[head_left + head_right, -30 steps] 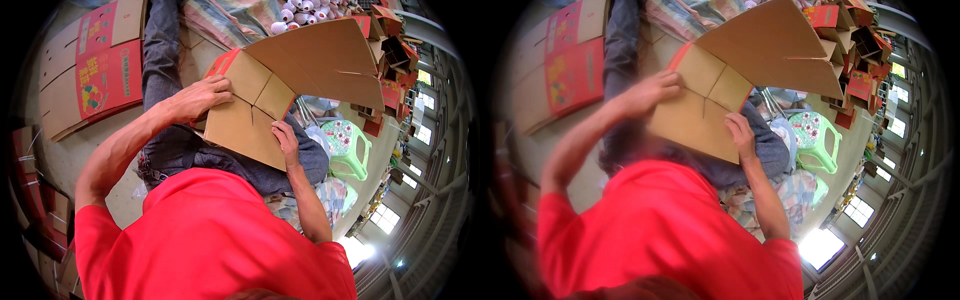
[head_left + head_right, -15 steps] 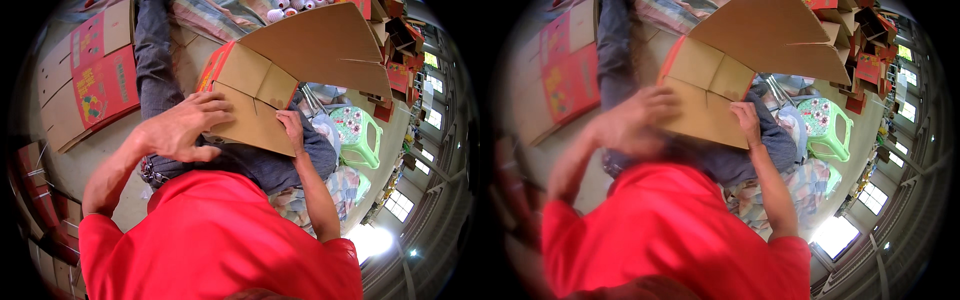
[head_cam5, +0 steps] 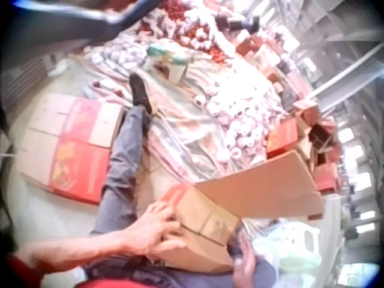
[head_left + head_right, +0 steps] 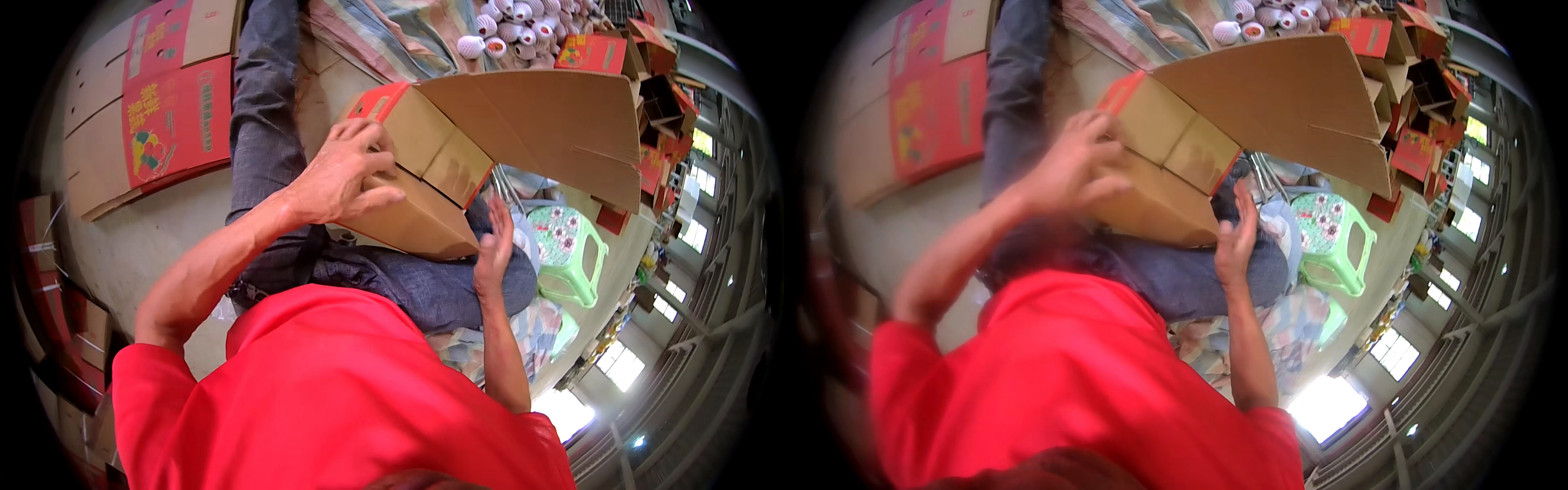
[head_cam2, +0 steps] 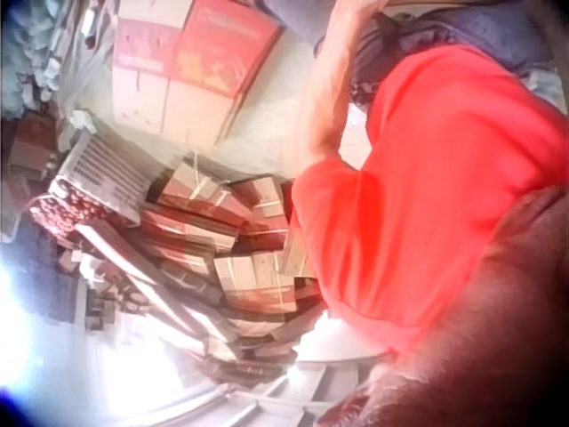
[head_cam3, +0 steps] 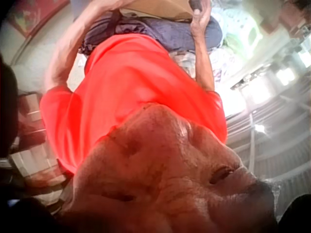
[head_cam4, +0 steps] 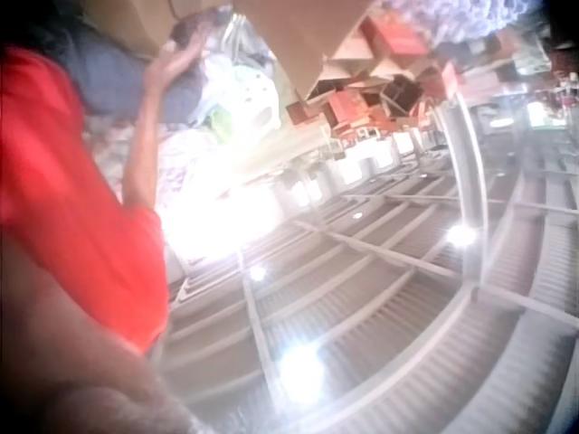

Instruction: The person sits on the floor and repeatedly folds flat cardboard sheets into small boxes. They fold the side flaps, tuck tabs into slots, and close the tops, then place the finished boxes aside. The process is repeated for several identical boxes.

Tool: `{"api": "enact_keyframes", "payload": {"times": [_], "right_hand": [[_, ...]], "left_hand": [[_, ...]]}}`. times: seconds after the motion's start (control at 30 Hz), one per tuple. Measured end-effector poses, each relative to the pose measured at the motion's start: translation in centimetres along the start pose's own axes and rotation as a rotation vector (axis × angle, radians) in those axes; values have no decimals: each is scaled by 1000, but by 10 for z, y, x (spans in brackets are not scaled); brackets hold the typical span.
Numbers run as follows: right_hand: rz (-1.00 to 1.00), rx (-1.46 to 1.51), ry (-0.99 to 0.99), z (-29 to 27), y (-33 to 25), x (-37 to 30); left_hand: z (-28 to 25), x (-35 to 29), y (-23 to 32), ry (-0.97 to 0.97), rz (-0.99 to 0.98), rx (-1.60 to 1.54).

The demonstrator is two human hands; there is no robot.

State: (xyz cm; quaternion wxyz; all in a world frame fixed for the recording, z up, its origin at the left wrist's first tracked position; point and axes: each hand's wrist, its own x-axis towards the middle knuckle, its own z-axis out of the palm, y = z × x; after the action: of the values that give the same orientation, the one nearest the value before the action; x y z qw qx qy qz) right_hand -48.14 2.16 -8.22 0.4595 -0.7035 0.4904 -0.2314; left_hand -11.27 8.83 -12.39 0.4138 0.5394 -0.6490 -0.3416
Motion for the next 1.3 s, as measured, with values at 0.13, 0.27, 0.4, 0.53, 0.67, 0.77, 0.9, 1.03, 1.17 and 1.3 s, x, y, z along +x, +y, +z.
{"api": "enact_keyframes", "payload": {"times": [0.13,0.27,0.4,0.53,0.67,0.77,0.9,1.03,1.17,1.3], "right_hand": [[267,124,99,39,13,12],[665,312,192,71,57,31],[683,330,157,69,74,49],[599,520,155,67,73,26],[409,306,178,84,51,6],[490,350,208,82,59,12],[468,242,292,80,86,19],[361,308,237,80,82,22],[358,320,223,82,85,19],[110,200,222,78,130,-9]], "left_hand": [[20,0,-22,164,-109,-13],[70,-4,-76,263,-328,-145],[74,11,-81,183,-379,-354],[75,0,-84,180,-348,-293],[49,-6,-61,99,-349,-65],[25,17,-25,242,-290,131],[-31,95,62,247,-182,-658],[-41,151,57,-60,-324,-1181],[-13,123,49,-96,-434,-1268],[-12,36,84,16,-434,-984]]}}
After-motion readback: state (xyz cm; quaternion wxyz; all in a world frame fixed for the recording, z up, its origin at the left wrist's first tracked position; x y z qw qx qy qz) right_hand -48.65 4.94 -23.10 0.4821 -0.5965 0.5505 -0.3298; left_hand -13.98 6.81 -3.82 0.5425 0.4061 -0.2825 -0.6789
